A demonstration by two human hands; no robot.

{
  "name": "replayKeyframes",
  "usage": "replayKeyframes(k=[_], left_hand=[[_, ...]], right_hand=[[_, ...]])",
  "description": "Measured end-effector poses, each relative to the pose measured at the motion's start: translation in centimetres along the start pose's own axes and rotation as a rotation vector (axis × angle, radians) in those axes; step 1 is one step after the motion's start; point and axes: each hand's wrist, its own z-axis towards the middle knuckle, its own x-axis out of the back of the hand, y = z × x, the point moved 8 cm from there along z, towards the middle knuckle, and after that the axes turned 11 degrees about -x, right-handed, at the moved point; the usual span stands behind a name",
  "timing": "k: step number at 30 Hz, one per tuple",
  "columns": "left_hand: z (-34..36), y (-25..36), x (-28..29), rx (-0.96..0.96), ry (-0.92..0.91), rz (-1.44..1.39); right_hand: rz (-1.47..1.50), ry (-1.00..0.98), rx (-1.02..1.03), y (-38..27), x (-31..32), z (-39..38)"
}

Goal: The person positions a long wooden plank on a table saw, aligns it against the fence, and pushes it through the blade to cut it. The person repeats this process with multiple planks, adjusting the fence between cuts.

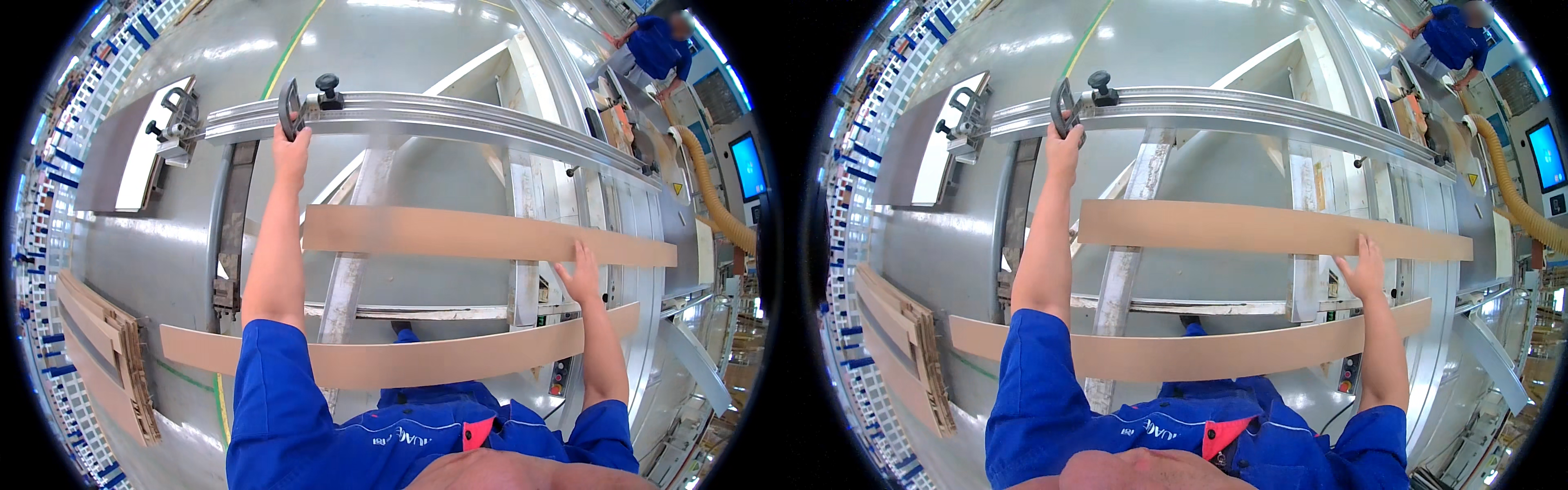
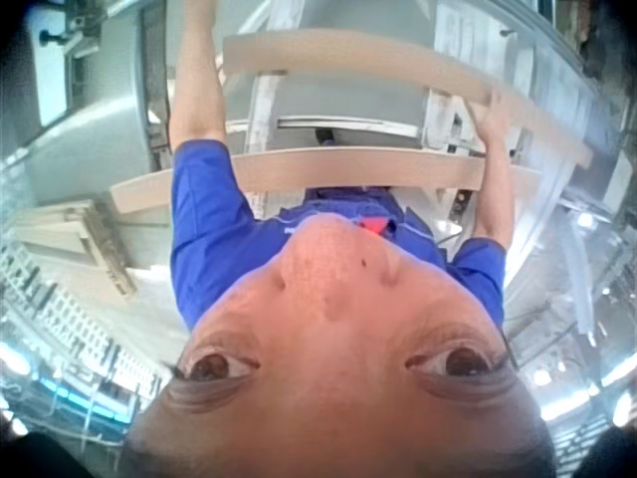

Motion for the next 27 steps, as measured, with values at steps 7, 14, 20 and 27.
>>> replayKeyframes(k=[7,14,20,27], left_hand=[[-0.9,-1.3,0.1,-0.002,0.033,0.065],[-10.4,0.4,-2.0,0.01,0.099,0.995],[-27.3,3.6,-23.4,-0.301,-0.802,0.993],[-26.8,1.8,-29.2,-0.419,-0.743,1.178]], right_hand=[[-0.025,-0.025,-0.044,4.9,-1.0,2.2],[-0.018,0.144,0.023,8.2,-2.5,4.6],[-0.032,0.18,-0.016,11.6,-3.6,8.4],[0.016,0.157,-0.01,13.1,-4.7,15.7]])
